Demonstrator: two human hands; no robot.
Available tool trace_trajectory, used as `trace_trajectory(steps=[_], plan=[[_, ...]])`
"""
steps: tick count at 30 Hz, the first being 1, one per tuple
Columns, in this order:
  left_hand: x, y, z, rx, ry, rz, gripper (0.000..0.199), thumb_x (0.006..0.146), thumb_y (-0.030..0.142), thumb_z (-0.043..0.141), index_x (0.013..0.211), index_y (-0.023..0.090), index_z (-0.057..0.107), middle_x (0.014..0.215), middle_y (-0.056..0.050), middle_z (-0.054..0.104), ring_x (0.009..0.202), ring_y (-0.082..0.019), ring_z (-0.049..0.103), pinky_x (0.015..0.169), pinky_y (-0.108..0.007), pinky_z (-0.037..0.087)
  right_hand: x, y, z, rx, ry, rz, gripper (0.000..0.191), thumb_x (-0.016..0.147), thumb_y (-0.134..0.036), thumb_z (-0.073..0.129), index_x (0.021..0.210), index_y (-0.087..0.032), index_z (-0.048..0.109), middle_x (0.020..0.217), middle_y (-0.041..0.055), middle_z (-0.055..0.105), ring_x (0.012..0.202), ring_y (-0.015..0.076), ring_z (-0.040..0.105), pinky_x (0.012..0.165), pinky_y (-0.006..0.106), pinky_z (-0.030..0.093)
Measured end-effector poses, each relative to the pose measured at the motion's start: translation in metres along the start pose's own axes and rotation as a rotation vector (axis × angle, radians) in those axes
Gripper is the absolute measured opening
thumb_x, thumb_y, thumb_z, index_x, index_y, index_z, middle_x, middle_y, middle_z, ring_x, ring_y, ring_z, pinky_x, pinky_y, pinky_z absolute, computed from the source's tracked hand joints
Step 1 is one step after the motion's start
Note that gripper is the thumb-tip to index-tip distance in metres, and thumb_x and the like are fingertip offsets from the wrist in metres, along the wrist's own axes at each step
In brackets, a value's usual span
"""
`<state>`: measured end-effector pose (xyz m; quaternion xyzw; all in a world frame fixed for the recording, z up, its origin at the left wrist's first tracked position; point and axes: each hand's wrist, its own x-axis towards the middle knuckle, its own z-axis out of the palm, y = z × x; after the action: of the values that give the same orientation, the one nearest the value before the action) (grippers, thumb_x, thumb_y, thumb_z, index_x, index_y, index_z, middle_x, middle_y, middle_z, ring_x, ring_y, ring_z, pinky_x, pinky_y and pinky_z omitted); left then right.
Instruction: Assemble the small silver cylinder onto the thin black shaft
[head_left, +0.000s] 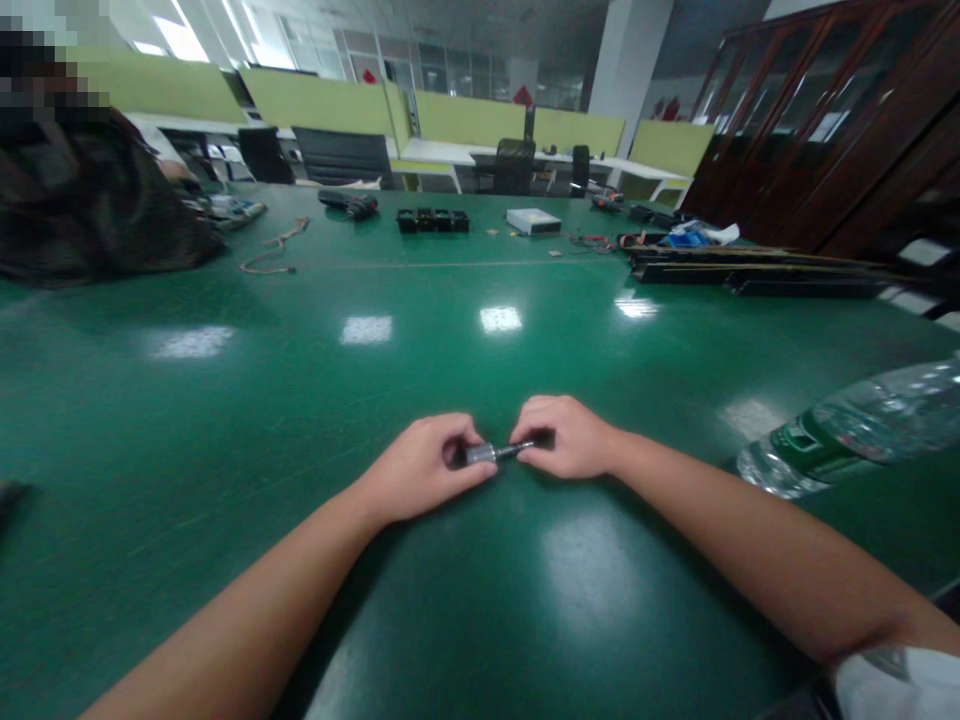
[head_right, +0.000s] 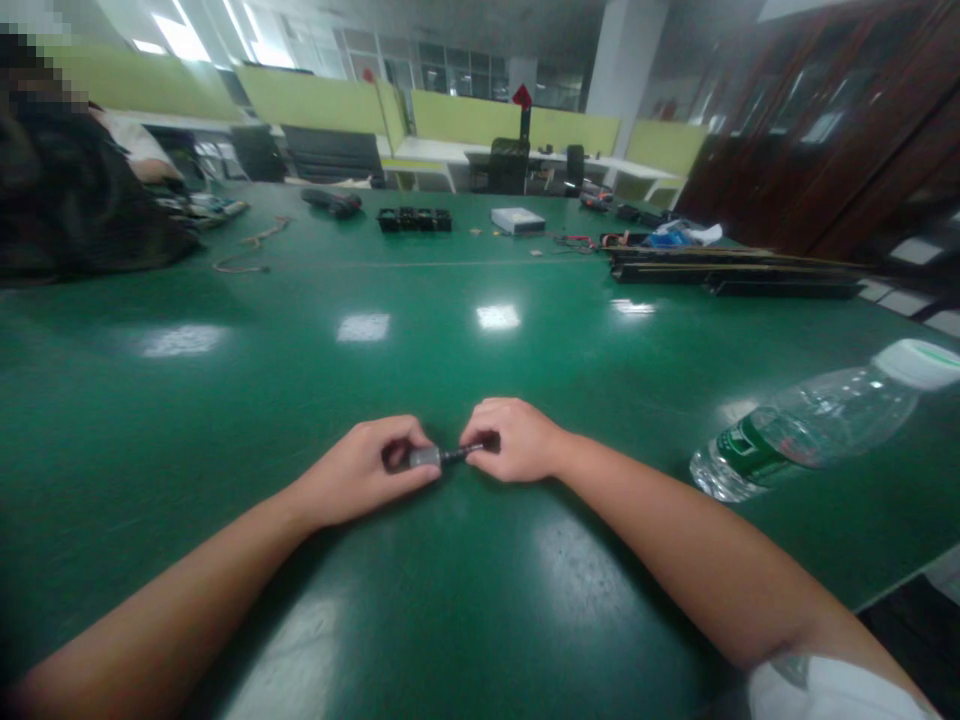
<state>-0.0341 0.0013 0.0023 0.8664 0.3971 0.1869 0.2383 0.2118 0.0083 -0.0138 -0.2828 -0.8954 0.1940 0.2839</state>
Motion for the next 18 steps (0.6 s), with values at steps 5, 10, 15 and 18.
trace_trajectory(steps=[5,10,15,18], plan=[[0.0,0.0,0.001,0.014,0.011,-0.04,0.028,0.081,0.044,0.067,0.078,0.017,0.059,0.064,0.003,0.055,0.059,-0.013,0.05,0.056,-0.024,0.034,-0.001,0.013,-0.005,-0.055,0.031,0.079,0.009,0.075,-0.013,0.068,0.083,-0.016,0.071,0.083,0.0049,0.07,0.082,0.0181,0.062,0.078,0.031,0.049],[0.0,0.0,0.001,0.019,0.018,-0.059,0.028,0.082,0.044,0.065,0.077,0.018,0.058,0.065,0.003,0.056,0.059,-0.013,0.051,0.056,-0.024,0.035,-0.004,0.026,-0.011,-0.099,0.103,0.223,0.009,0.075,-0.014,0.069,0.083,-0.016,0.073,0.084,0.0053,0.07,0.079,0.017,0.062,0.076,0.031,0.049],[0.0,0.002,0.0,0.009,0.018,-0.059,0.028,0.082,0.044,0.064,0.077,0.017,0.057,0.065,0.002,0.057,0.059,-0.013,0.051,0.056,-0.023,0.035,-0.004,0.022,-0.013,-0.045,0.048,0.155,0.01,0.073,-0.012,0.071,0.082,-0.017,0.073,0.084,0.0045,0.071,0.082,0.0171,0.062,0.078,0.031,0.049],[0.0,0.003,0.0,-0.002,0.023,-0.052,0.027,0.081,0.043,0.065,0.077,0.017,0.057,0.065,0.002,0.057,0.059,-0.013,0.051,0.056,-0.023,0.035,-0.003,0.019,-0.011,-0.013,0.036,0.101,0.011,0.074,-0.013,0.073,0.083,-0.017,0.073,0.085,0.0047,0.071,0.085,0.0177,0.063,0.08,0.032,0.05]])
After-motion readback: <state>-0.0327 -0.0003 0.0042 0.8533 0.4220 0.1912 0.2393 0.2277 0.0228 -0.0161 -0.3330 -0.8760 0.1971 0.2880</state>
